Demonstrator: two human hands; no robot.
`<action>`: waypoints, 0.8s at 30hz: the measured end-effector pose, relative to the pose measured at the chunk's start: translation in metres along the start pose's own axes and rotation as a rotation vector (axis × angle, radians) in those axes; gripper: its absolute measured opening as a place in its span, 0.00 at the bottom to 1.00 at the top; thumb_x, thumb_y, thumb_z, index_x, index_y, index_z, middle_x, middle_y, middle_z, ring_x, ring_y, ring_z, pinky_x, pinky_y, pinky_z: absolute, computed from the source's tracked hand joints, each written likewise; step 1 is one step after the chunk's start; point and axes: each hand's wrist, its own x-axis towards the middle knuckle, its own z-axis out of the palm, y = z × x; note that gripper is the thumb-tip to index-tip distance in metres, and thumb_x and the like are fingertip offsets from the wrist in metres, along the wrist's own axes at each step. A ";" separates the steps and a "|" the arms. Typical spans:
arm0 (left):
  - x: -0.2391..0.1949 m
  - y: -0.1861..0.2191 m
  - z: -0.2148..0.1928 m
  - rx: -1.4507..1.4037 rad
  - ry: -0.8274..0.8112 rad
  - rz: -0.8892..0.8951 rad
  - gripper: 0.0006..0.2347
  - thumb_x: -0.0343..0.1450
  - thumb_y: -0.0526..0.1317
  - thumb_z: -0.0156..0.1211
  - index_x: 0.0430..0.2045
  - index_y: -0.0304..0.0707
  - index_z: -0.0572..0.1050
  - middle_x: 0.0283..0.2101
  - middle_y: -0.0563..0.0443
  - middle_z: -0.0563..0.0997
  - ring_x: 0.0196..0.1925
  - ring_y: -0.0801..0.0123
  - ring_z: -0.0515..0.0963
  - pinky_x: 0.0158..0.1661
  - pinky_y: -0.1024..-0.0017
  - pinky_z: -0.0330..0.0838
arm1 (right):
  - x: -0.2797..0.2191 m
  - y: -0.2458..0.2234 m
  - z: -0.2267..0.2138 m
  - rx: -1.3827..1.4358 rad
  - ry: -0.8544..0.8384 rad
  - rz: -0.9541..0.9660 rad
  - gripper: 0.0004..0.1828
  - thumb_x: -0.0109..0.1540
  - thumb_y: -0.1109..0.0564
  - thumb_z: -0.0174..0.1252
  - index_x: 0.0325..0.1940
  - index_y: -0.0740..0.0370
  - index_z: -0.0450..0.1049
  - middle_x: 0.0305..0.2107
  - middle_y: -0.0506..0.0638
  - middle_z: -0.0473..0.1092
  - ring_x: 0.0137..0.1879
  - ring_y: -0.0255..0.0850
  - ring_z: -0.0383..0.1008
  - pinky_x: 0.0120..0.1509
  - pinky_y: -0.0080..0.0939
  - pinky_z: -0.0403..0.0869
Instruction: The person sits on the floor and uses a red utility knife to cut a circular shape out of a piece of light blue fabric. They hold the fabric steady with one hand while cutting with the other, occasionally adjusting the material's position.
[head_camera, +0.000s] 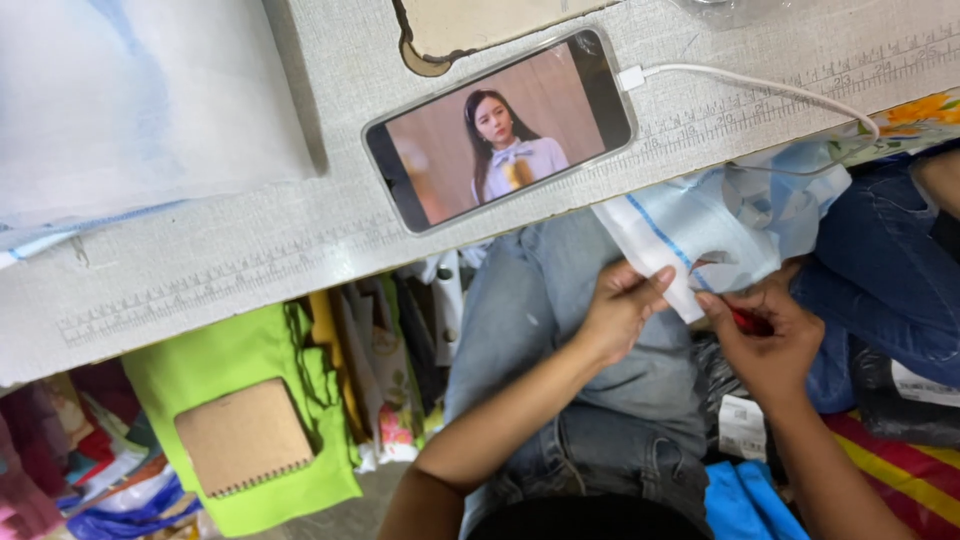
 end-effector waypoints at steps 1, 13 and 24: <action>-0.001 0.003 0.004 -0.031 -0.031 0.015 0.09 0.71 0.34 0.57 0.43 0.30 0.74 0.45 0.40 0.78 0.46 0.61 0.78 0.48 0.63 0.74 | 0.000 0.000 0.001 -0.003 0.028 -0.014 0.12 0.59 0.59 0.68 0.29 0.65 0.71 0.22 0.49 0.68 0.29 0.29 0.63 0.34 0.29 0.62; 0.000 -0.014 0.014 -0.106 0.001 0.148 0.07 0.72 0.34 0.57 0.40 0.30 0.74 0.42 0.46 0.79 0.45 0.67 0.78 0.50 0.68 0.73 | 0.005 -0.008 0.021 0.105 0.165 -0.092 0.14 0.62 0.64 0.64 0.27 0.67 0.65 0.22 0.51 0.60 0.30 0.34 0.57 0.37 0.33 0.58; 0.004 -0.015 0.022 -0.168 -0.036 0.196 0.09 0.72 0.35 0.57 0.42 0.28 0.74 0.44 0.42 0.78 0.48 0.62 0.77 0.53 0.66 0.71 | 0.005 0.001 0.037 0.155 0.276 0.007 0.16 0.65 0.59 0.62 0.28 0.65 0.65 0.26 0.51 0.63 0.34 0.34 0.62 0.43 0.33 0.62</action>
